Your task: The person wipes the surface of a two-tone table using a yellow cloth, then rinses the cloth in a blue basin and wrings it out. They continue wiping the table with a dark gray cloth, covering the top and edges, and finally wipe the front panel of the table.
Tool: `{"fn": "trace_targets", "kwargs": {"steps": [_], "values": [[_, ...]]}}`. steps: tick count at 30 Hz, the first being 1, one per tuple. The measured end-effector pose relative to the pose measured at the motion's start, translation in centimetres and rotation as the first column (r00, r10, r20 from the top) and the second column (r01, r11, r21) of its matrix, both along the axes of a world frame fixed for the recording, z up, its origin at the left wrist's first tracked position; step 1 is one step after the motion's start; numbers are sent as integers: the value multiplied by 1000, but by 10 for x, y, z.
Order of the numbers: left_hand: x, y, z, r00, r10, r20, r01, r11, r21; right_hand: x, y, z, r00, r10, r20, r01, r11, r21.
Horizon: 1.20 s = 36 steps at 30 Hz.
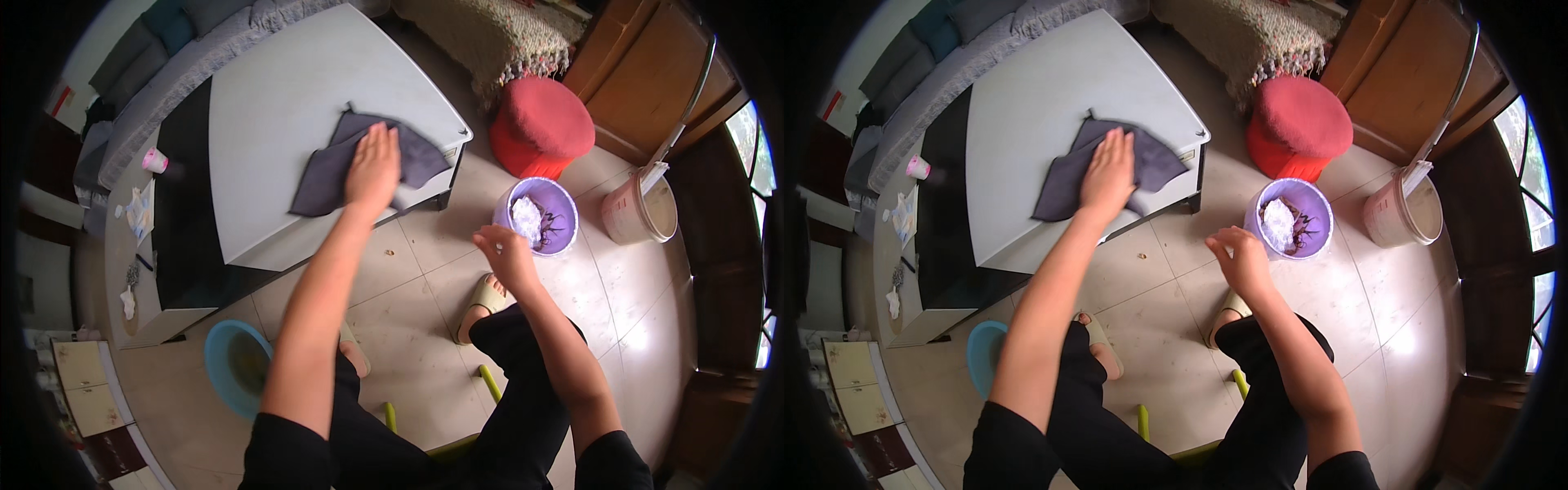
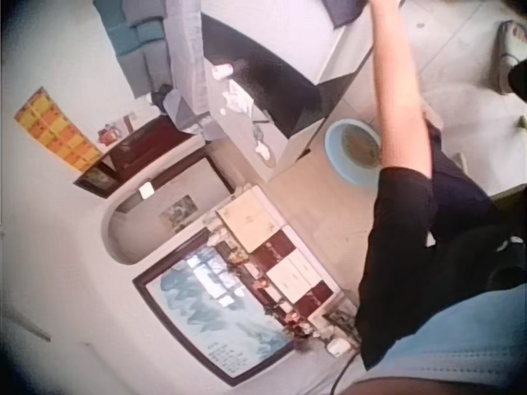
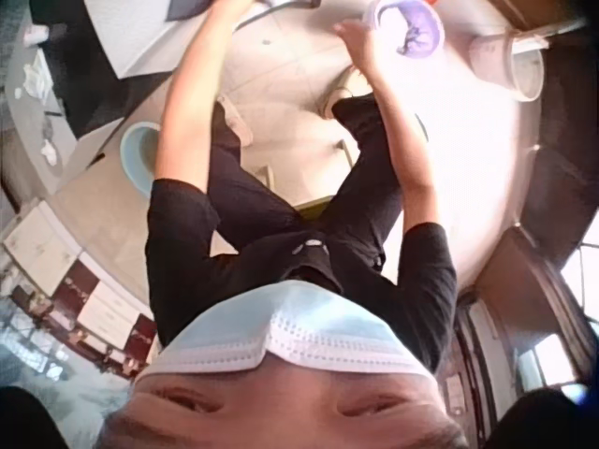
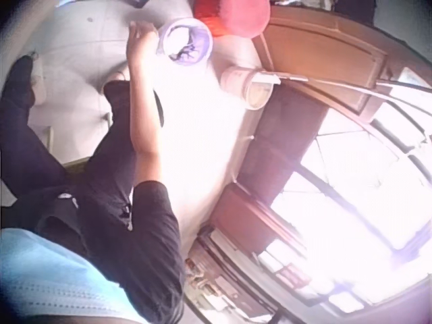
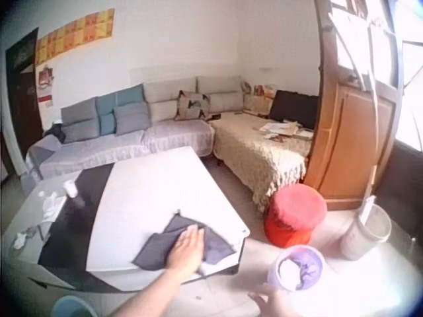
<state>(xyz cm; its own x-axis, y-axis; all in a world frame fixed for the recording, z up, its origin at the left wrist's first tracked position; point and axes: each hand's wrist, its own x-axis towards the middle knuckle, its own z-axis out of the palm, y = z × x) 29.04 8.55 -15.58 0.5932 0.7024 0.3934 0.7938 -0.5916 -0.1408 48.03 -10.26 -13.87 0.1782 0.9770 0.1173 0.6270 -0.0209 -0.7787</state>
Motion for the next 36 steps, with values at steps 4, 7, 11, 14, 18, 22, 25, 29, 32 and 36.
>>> {"fn": "trace_targets", "kwargs": {"steps": [4,7,11,14,18,22,25,29,32,36], "values": [[48,-2,10,999,33,-12,-34,994,-100,10,21,12,986,-153,-63,151,988,-30],[2,-21,28,992,-97,74,109,979,-170,14,32,32,958,-209,-198,206,978,-37],[-141,-49,40,990,129,-58,-139,969,-207,14,32,30,948,-199,-247,205,979,-4],[-187,-65,50,963,233,-131,-257,944,-206,13,25,28,949,-177,-261,168,984,-57],[-106,-32,39,985,-7,-173,-34,972,-233,20,25,24,937,-198,-287,181,980,-86],[7,-10,38,988,-86,-130,62,981,-182,14,31,31,884,-239,-402,202,970,-134],[26,-6,31,988,-108,-114,92,986,-138,10,34,40,856,-240,-458,209,971,-118],[-34,-21,38,940,-287,-187,264,955,-139,7,34,40,858,-220,-464,203,975,-87],[-125,-39,32,884,-289,-367,254,957,-143,8,34,40,863,-215,-458,201,976,-79],[-204,-57,30,513,-310,-801,218,949,-228,4,33,39,832,-196,-518,182,980,-79]]}}
